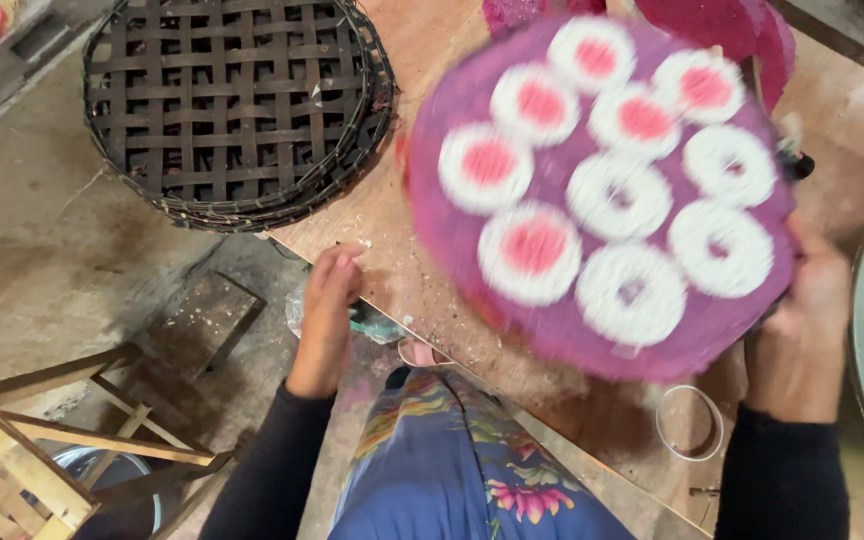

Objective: The person uses wooden tools to apply white and pink paste onto a circular purple board, creating ring-shaped decorations and then attaching several white rings onto the board.

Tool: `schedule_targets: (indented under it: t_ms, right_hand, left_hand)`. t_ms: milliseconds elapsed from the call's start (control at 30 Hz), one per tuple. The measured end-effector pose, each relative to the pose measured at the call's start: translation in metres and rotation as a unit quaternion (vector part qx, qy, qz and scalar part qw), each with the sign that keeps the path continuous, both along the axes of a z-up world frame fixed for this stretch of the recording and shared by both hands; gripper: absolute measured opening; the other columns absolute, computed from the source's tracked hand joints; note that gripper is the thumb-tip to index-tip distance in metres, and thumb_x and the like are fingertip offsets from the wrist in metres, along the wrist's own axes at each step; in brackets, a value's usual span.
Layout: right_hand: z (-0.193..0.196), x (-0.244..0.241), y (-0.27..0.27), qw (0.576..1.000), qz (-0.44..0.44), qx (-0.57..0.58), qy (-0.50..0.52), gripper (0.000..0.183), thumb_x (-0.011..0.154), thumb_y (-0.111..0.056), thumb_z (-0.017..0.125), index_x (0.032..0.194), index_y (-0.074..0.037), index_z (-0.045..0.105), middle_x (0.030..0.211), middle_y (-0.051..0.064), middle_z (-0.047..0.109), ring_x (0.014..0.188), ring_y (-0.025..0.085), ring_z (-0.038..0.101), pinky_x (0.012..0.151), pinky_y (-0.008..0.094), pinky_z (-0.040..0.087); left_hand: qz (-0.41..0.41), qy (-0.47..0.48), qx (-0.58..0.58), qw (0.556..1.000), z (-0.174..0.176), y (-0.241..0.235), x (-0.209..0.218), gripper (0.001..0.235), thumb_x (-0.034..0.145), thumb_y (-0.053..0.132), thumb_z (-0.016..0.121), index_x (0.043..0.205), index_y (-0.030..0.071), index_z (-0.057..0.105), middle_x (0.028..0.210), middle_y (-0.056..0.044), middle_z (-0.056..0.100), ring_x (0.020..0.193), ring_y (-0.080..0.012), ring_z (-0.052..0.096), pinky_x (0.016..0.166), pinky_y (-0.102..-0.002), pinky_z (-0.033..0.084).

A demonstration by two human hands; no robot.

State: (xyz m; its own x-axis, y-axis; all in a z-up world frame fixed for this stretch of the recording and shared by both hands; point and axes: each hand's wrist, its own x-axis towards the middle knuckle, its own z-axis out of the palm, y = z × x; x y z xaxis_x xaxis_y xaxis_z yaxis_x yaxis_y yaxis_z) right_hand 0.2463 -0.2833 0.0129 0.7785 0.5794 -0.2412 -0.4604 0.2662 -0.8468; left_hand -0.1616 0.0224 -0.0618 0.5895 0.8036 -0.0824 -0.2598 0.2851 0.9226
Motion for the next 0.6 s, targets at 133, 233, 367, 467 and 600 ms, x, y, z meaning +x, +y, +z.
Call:
schedule_targets:
  t_ms: [133, 233, 367, 467, 600]
  right_hand:
    - [0.066, 0.009, 0.027, 0.987, 0.009, 0.148, 0.054, 0.047, 0.114, -0.02, 0.041, 0.152, 0.005, 0.053, 0.149, 0.022, 0.064, 0.134, 0.036, 0.064, 0.116, 0.051, 0.046]
    - [0.104, 0.013, 0.039, 0.979, 0.008, 0.194, 0.065, 0.047, 0.113, -0.019, 0.042, 0.152, 0.005, 0.053, 0.148, 0.023, 0.064, 0.134, 0.036, 0.065, 0.115, 0.051, 0.047]
    - [0.13, 0.013, 0.043, 0.974, 0.001, 0.219, 0.051, 0.046, 0.113, -0.018, 0.042, 0.151, 0.006, 0.054, 0.147, 0.023, 0.064, 0.133, 0.036, 0.065, 0.115, 0.051, 0.047]
    - [0.14, 0.012, 0.038, 0.972, -0.01, 0.23, 0.049, 0.046, 0.113, -0.017, 0.043, 0.15, 0.007, 0.054, 0.147, 0.024, 0.065, 0.132, 0.037, 0.065, 0.114, 0.052, 0.048]
    - [0.148, 0.006, 0.033, 0.97, -0.022, 0.239, 0.042, 0.045, 0.112, -0.016, 0.043, 0.149, 0.007, 0.055, 0.146, 0.024, 0.065, 0.131, 0.037, 0.065, 0.113, 0.052, 0.049]
  left_hand:
    - [-0.277, -0.137, -0.014, 0.951, 0.048, 0.009, 0.045, 0.062, 0.111, 0.054, 0.039, 0.143, 0.003, 0.054, 0.107, -0.001, 0.057, 0.106, -0.018, 0.055, 0.1, -0.036, 0.044]
    - [-0.342, -0.184, -0.022, 0.921, 0.083, 0.013, 0.096, 0.073, 0.105, 0.058, 0.038, 0.151, 0.002, 0.045, 0.135, -0.003, 0.058, 0.129, -0.0192, 0.05, 0.116, -0.036, 0.036]
    - [-0.344, -0.263, -0.001, 0.902, 0.117, 0.014, 0.143, 0.095, 0.101, 0.077, 0.036, 0.156, -0.001, 0.043, 0.137, -0.011, 0.056, 0.132, -0.0249, 0.049, 0.118, -0.039, 0.035]
    - [-0.397, -0.339, -0.14, 0.841, 0.138, 0.025, 0.16, 0.109, 0.091, 0.087, 0.03, 0.154, -0.001, 0.042, 0.137, -0.015, 0.057, 0.13, -0.0281, 0.05, 0.116, -0.039, 0.033]
    - [-0.314, -0.31, 0.019, 0.897, 0.161, 0.054, 0.18, 0.112, 0.094, 0.089, 0.036, 0.156, -0.004, 0.041, 0.141, -0.018, 0.055, 0.132, -0.0309, 0.047, 0.125, -0.041, 0.029]
